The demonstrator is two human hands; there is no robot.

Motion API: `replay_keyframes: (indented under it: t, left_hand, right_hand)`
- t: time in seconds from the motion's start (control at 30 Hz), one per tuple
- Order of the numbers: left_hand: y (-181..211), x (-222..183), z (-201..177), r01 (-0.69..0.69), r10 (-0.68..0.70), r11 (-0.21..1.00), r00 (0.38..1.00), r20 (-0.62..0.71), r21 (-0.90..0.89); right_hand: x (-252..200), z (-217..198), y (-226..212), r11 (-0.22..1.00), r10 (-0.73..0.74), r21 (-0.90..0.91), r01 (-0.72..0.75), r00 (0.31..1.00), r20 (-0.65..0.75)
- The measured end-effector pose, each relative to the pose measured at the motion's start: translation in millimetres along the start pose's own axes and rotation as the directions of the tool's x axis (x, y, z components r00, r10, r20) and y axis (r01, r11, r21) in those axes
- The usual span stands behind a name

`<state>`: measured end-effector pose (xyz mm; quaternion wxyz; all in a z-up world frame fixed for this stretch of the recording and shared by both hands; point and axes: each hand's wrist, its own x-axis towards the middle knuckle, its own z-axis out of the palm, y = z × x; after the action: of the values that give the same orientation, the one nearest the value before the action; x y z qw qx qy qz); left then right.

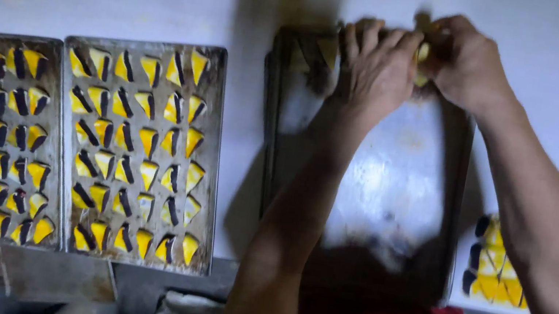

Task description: Arranging small triangular dough pieces onto metal baking trays in an organized grid pattern.

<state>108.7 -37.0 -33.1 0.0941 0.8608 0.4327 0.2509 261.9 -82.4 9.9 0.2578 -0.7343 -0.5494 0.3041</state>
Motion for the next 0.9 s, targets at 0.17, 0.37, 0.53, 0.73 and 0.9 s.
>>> replay_keyframes:
  t: [0.17, 0.37, 0.53, 0.73, 0.9]
  left_hand:
    - [13, 2, 4, 0.014, -0.017, 0.999, 0.995, -0.103, -0.029]
    - [30, 4, -26, 0.022, -0.008, 0.994, 0.992, -0.129, 0.106]
    - [62, -15, -31, -0.306, 0.314, 0.945, 0.947, -0.07, 0.115]
    - [116, -22, -77, -0.276, 0.276, 0.96, 0.961, 0.025, 0.038]
    - [210, -97, -30, -0.235, 0.339, 0.913, 0.893, 0.297, -0.334]
  right_hand:
    - [-24, -19, -8, 0.989, 0.079, 0.129, -0.076, 0.997, -0.015]
    - [-12, 5, 71, 0.908, -0.416, -0.158, 0.388, 0.877, -0.24]
    - [-51, -29, 60, 0.953, -0.302, -0.069, 0.294, 0.925, -0.23]
    - [-245, -123, 121, 0.948, -0.125, -0.318, -0.002, 0.918, -0.378]
    - [-339, -117, 120, 0.978, 0.124, -0.125, -0.166, 0.949, -0.291]
